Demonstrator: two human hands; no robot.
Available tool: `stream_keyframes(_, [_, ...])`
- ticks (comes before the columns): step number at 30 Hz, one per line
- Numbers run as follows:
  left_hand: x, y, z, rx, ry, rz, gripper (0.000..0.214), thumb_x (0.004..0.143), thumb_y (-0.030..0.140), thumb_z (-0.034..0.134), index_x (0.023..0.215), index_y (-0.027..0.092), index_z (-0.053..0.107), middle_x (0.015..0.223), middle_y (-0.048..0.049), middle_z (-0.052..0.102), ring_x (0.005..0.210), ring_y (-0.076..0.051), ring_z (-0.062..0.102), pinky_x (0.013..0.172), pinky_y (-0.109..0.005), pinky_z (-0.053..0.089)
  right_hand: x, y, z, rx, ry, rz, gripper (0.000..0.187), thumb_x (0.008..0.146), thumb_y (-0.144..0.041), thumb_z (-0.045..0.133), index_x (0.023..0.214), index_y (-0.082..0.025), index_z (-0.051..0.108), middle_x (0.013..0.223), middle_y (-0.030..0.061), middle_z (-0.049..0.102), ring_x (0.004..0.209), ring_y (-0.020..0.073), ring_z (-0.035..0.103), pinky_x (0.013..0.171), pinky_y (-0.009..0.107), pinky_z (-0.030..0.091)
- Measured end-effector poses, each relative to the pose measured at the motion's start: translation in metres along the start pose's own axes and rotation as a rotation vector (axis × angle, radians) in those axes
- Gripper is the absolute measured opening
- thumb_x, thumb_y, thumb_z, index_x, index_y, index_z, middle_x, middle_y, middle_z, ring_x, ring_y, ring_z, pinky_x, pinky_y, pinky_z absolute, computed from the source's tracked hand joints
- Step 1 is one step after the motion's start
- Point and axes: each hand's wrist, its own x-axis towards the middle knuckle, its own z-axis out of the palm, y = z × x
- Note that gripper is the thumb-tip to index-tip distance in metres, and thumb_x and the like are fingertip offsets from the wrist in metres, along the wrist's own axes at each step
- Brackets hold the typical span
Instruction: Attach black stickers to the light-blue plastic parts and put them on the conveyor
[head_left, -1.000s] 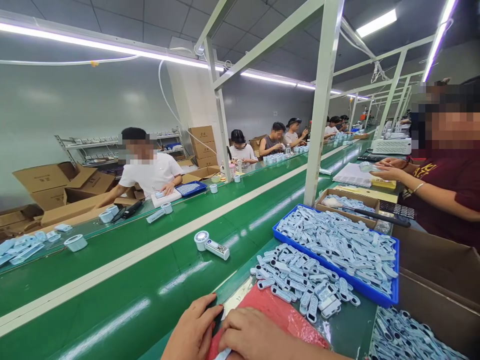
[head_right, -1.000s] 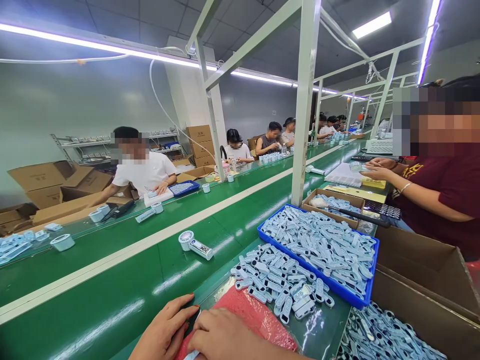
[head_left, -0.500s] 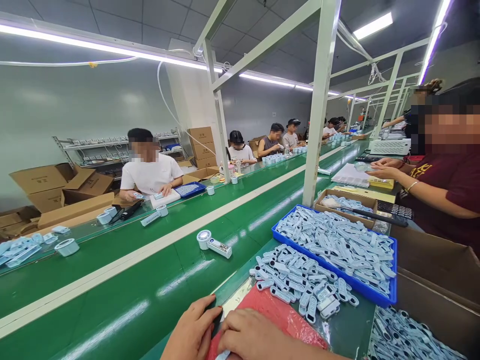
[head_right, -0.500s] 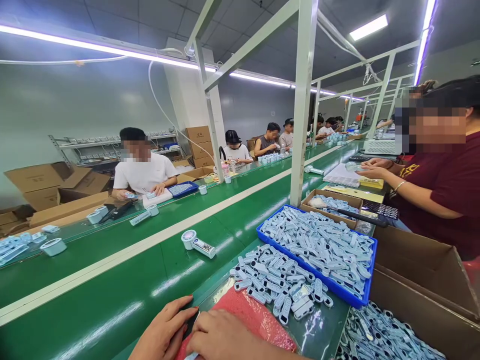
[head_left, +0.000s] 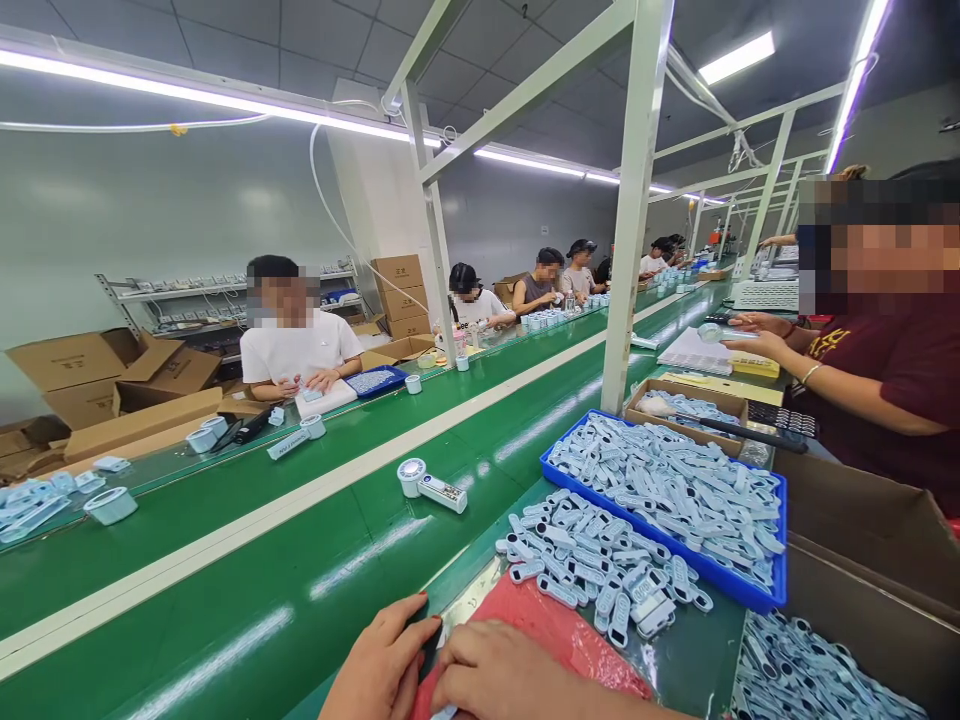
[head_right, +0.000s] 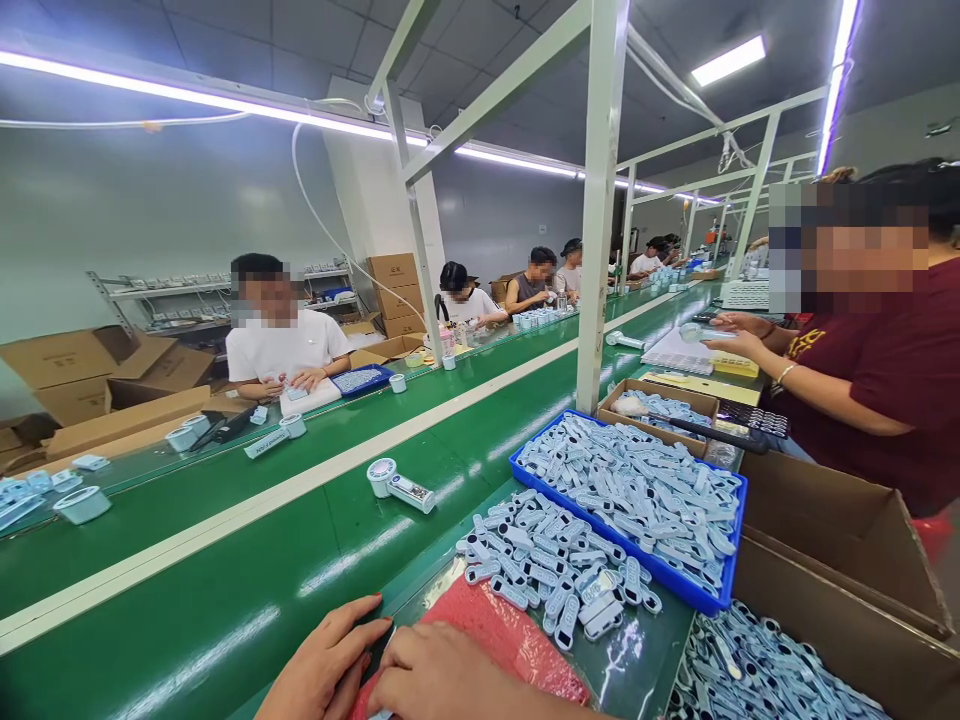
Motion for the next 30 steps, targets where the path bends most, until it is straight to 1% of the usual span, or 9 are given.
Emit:
stream_keyframes(7, [0.001,0.0,0.0,0.029,0.023,0.034,0.035,0.093,0.016,0.045,0.118,0.029,0.066,0.124,-0.0058,0.068,0.107,-0.018,0.07,0.084,-0.03,0.063,0.001,0.002,0.003,-0.008,-0.008,-0.016,0.032,0.097,-0.057,0.066,0.11,-0.028,0.07,0.102,0.0,0.065,0.094,0.0192,0.063,0.077,0.029,0.05])
stream_keyframes(11, [0.004,0.001,-0.001,0.049,0.052,0.074,0.033,0.095,0.018,0.044,0.116,0.027,0.067,0.121,-0.0069,0.069,0.105,-0.018,0.071,0.082,-0.028,0.063,0.002,0.005,0.003,-0.009,0.011,-0.041,0.033,0.097,-0.056,0.067,0.111,-0.027,0.069,0.104,0.0003,0.065,0.094,0.0189,0.063,0.077,0.029,0.05])
stream_keyframes(14, [0.005,-0.001,-0.001,0.06,0.064,0.104,0.033,0.095,0.018,0.043,0.116,0.026,0.067,0.12,-0.0076,0.07,0.104,-0.018,0.071,0.082,-0.027,0.062,0.002,0.006,0.004,-0.013,0.029,-0.051,0.032,0.096,-0.055,0.069,0.111,-0.028,0.07,0.1,-0.0001,0.065,0.091,0.0183,0.063,0.075,0.029,0.049])
stream_keyframes(18, [0.007,-0.003,-0.001,0.068,0.088,0.135,0.031,0.095,0.018,0.043,0.115,0.025,0.067,0.119,-0.008,0.07,0.103,-0.017,0.071,0.083,-0.025,0.061,0.003,0.007,0.01,-0.011,0.043,-0.047,0.027,0.094,-0.051,0.073,0.112,-0.031,0.071,0.098,-0.0016,0.065,0.091,0.0176,0.063,0.073,0.028,0.048])
stream_keyframes(22, [0.008,-0.005,-0.002,0.074,0.098,0.168,0.031,0.095,0.018,0.042,0.114,0.024,0.067,0.116,-0.008,0.071,0.102,-0.016,0.072,0.082,-0.023,0.061,0.003,0.008,0.016,-0.013,0.066,-0.053,0.026,0.094,-0.048,0.075,0.112,-0.031,0.07,0.097,-0.0021,0.065,0.091,0.0174,0.063,0.071,0.028,0.047])
stream_keyframes(30, [0.008,-0.007,0.001,0.08,0.087,0.17,0.032,0.094,0.018,0.044,0.115,0.024,0.066,0.118,-0.0078,0.071,0.103,-0.017,0.071,0.083,-0.023,0.061,0.003,0.011,0.021,-0.014,0.103,-0.05,0.021,0.098,-0.048,0.07,0.111,-0.032,0.069,0.101,-0.0028,0.065,0.093,0.0169,0.063,0.072,0.028,0.049])
